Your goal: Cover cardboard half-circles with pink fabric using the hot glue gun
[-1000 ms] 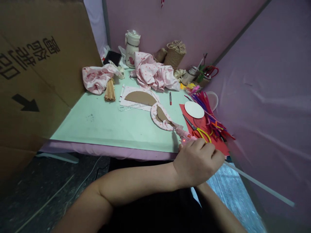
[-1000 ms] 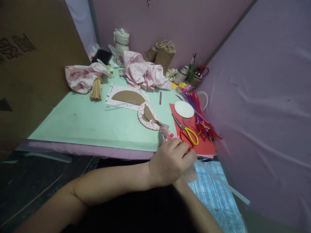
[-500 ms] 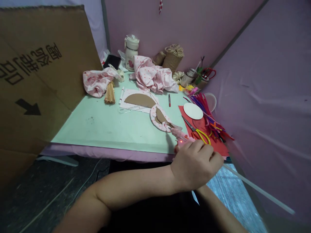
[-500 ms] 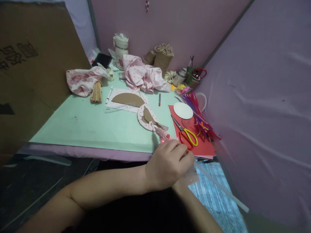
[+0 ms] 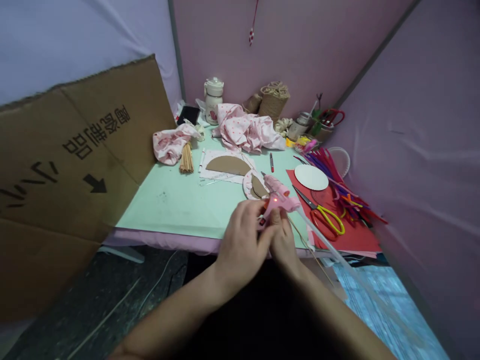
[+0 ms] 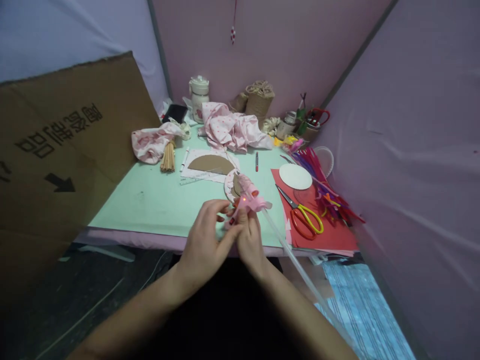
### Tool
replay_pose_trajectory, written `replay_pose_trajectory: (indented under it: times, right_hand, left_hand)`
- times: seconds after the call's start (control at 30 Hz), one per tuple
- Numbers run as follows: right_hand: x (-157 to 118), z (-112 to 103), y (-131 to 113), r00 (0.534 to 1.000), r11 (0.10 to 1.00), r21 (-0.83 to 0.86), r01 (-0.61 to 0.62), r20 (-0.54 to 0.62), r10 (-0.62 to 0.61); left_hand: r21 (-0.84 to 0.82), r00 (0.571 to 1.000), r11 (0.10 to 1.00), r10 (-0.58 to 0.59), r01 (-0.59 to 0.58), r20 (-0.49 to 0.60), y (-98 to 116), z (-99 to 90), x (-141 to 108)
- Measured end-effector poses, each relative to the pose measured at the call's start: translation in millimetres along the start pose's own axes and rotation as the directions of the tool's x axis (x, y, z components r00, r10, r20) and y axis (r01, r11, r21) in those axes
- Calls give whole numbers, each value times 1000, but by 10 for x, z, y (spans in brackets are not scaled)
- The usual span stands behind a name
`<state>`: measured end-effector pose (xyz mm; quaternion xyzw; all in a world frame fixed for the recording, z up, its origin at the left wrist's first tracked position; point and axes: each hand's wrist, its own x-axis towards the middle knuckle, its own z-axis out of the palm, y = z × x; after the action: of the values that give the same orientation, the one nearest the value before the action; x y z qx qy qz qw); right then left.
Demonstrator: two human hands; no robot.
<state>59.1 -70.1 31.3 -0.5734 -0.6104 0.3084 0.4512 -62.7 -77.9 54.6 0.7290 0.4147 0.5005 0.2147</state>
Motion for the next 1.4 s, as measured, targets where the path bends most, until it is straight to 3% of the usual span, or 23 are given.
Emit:
replay_pose_trajectory:
  times: [0.07, 0.17, 0.27, 0.4, 0.47, 0.53, 0.6, 0.73, 0.8, 0.87, 0.93, 1.0, 1.03, 1.07, 1.13, 1.23, 1.3, 1.4]
  right_hand:
    - [39, 126, -35, 1000, 993, 111, -30, 3, 29]
    - [94, 346, -125, 988, 966, 251, -64, 154, 25]
    - [123, 543, -218, 961, 957, 284, -61, 277, -21]
    - [75, 578, -266, 920, 983, 175, 46, 377, -110]
    - [1, 436, -227, 913, 995, 71, 75, 396, -97]
    - [-91, 188, -146, 908, 997, -1, 84, 412, -76]
    - [-168, -129, -39, 922, 994, -59, 95, 383, -66]
    - [-169, -755, 181, 992, 956, -268, 117, 71, -101]
    - [-86, -966, 278, 990, 925, -371, 88, -67, -121]
    - [29, -1080, 361, 984, 902, -429, 56, -130, -123]
    - [157, -1109, 426, 984, 890, -454, 40, -139, -115]
    - [281, -1081, 474, 987, 881, -472, 39, -117, -106]
    - [339, -1055, 492, 989, 874, -484, 40, -103, -103]
    - [393, -1026, 508, 992, 867, -497, 43, -85, -98]
    - [488, -968, 534, 996, 848, -528, 50, -42, -85]
    - [586, -897, 570, 997, 815, -574, 77, 19, -82]
    - [619, -857, 594, 994, 795, -598, 102, 43, -96]
    - [626, -789, 630, 994, 776, -621, 109, 60, -91]
  left_hand:
    - [-120, 973, 967, -217, 225, 75, -158, -146, -6]
    - [-320, 891, 832, -429, 454, 148, -339, -329, -37]
    - [-443, 838, 725, -529, 528, 133, -435, -474, -102]
    - [-392, 798, 732, -602, 557, 10, -546, -722, -168]
    - [-269, 782, 775, -614, 572, -106, -636, -899, -159]
    - [-35, 761, 786, -608, 617, -226, -741, -1084, -122]
    - [244, 743, 704, -604, 667, -289, -843, -1235, -71]
    - [569, 759, 534, -585, 626, -286, -965, -1386, 6]
    - [641, 771, 494, -582, 587, -256, -968, -1415, 28]
    - [720, 821, 478, -524, 503, -226, -925, -1403, 47]
    - [775, 913, 518, -367, 361, -180, -832, -1287, 63]
    - [745, 984, 647, -158, 161, -76, -700, -1005, 72]
    - [676, 998, 736, -67, 44, 8, -628, -801, 74]
    - [592, 994, 801, 22, -82, 109, -558, -566, 75]
    - [450, 939, 844, 162, -290, 302, -448, -68, 84]
    - [433, 873, 809, 187, -397, 450, -400, 513, 120]
    - [498, 872, 774, 137, -390, 470, -436, 694, 151]
    - [556, 869, 741, 73, -376, 490, -515, 732, 175]
